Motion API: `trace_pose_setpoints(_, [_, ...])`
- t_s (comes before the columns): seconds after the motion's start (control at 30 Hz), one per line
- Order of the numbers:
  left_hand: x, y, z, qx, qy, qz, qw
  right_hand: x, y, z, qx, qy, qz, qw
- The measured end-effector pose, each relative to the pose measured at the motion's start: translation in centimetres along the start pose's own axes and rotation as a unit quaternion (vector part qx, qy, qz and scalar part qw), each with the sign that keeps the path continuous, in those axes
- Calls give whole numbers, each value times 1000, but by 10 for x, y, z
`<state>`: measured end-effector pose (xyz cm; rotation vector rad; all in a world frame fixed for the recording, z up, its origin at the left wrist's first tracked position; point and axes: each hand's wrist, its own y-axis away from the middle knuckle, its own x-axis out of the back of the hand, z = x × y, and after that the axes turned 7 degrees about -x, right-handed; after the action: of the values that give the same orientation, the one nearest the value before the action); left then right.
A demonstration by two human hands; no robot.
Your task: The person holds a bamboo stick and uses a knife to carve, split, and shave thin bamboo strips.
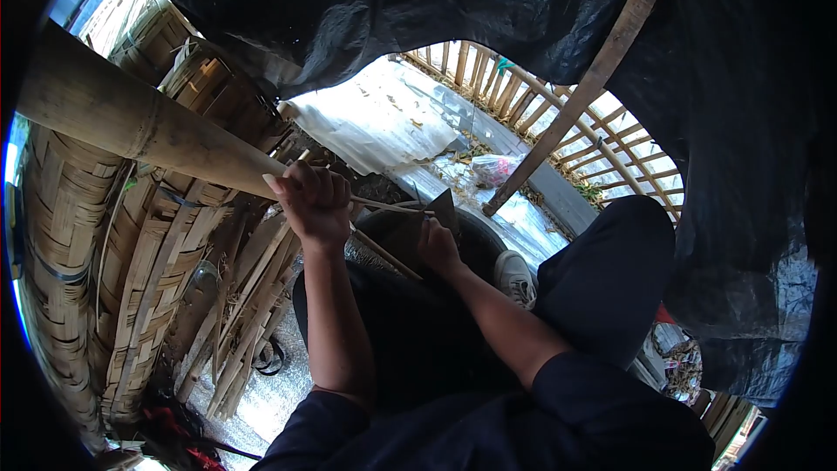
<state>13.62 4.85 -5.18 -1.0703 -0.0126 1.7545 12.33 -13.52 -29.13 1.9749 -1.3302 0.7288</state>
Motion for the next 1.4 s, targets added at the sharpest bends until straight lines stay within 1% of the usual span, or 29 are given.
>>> trace_pose_setpoints(0.03, [2, 0, 1, 0, 0, 2, 1000, -3, 0, 4, 0, 1, -2, 1000])
trace_pose_setpoints(0.1, [7, -2, 3, 5, 35, 0, 999, -7, 2, 12, 52, 118, 3, 992])
trace_pose_setpoints(0.13, [6, -2, 3, 5, 35, -1, 999, 1, 4, 18, 52, 118, 4, 992])
trace_pose_setpoints(0.17, [6, -2, 3, 3, 31, 6, 1000, 13, 6, 27, -50, 72, -43, 995])
trace_pose_setpoints(0.2, [6, -2, 4, 1, 26, 12, 1000, 19, 8, 35, -151, 24, -88, 984])
trace_pose_setpoints(0.27, [2, -4, 4, -3, 15, 10, 1000, 7, 2, 39, -154, -4, -76, 985])
trace_pose_setpoints(0.33, [0, -3, 3, -4, 4, 16, 1000, -4, 3, 17, -170, -19, -61, 983])
trace_pose_setpoints(0.37, [1, -3, 3, -4, 10, 24, 1000, -2, 4, 3, -147, -53, -26, 987])
trace_pose_setpoints(0.4, [1, -3, 2, -3, 16, 33, 999, 5, 7, -7, -145, -52, -26, 988])
trace_pose_setpoints(0.47, [4, -3, 3, 5, 12, 39, 999, 15, 6, -17, -65, -105, -24, 992])
trace_pose_setpoints(0.5, [4, -3, 4, 15, 6, 45, 999, 13, 3, -9, -63, -104, -22, 992])
trace_pose_setpoints(0.57, [5, -3, 4, 17, 14, 29, 999, 2, -1, 24, -83, -53, -13, 995])
trace_pose_setpoints(0.6, [5, -2, 3, 19, 21, 14, 999, 5, -1, 29, -82, -52, -11, 995])
trace_pose_setpoints(0.67, [4, -2, -1, 12, 22, 11, 1000, 6, -3, 36, -127, -13, -72, 989])
trace_pose_setpoints(0.7, [5, -1, -2, 9, 20, 11, 1000, 4, -2, 24, -128, -15, -73, 989])
trace_pose_setpoints(0.77, [6, -2, 0, 13, 29, 14, 999, 6, 2, -11, -64, -100, -16, 993])
trace_pose_setpoints(0.83, [6, -2, 2, 14, 40, 20, 999, 0, 4, -1, -85, -90, -2, 992])
trace_pose_setpoints(0.87, [5, -2, 4, 11, 30, 14, 999, -3, 5, 3, -105, -83, 15, 991])
trace_pose_setpoints(0.9, [4, -3, 5, 8, 20, 8, 1000, -4, 6, 18, -105, -82, 17, 991])
trace_pose_setpoints(0.97, [4, -2, 2, 7, 18, 20, 1000, -2, 7, 51, -133, -14, -15, 991])
trace_pose_setpoints(1.0, [5, -1, 1, 8, 15, 35, 999, -4, 6, 42, -133, -16, -16, 991])
trace_pose_setpoints(1.07, [3, -1, 2, 8, 6, 47, 999, -8, 7, 12, -40, -138, 63, 988])
trace_pose_setpoints(1.1, [2, -2, 3, 3, -1, 59, 998, -8, 8, 8, -40, -136, 62, 988])
trace_pose_setpoints(1.17, [4, -4, 6, 5, -1, 68, 998, -5, 10, 1, -80, -134, 39, 987])
trace_pose_setpoints(1.23, [3, -6, 7, 8, -1, 69, 998, 2, -3, 14, -74, -116, 21, 990])
trace_pose_setpoints(1.27, [1, -8, 8, 2, -14, 96, 995, 4, -8, 19, -68, -98, 3, 993])
trace_pose_setpoints(1.3, [-1, -10, 8, -5, -26, 122, 992, 3, -9, 19, -67, -100, 6, 993])
trace_pose_setpoints(1.37, [-2, -11, 9, -10, -26, 98, 995, 2, -4, 20, -110, -41, -31, 993])
trace_pose_setpoints(1.4, [-2, -10, 9, -14, -28, 77, 997, 4, 5, 21, -109, -42, -28, 993])
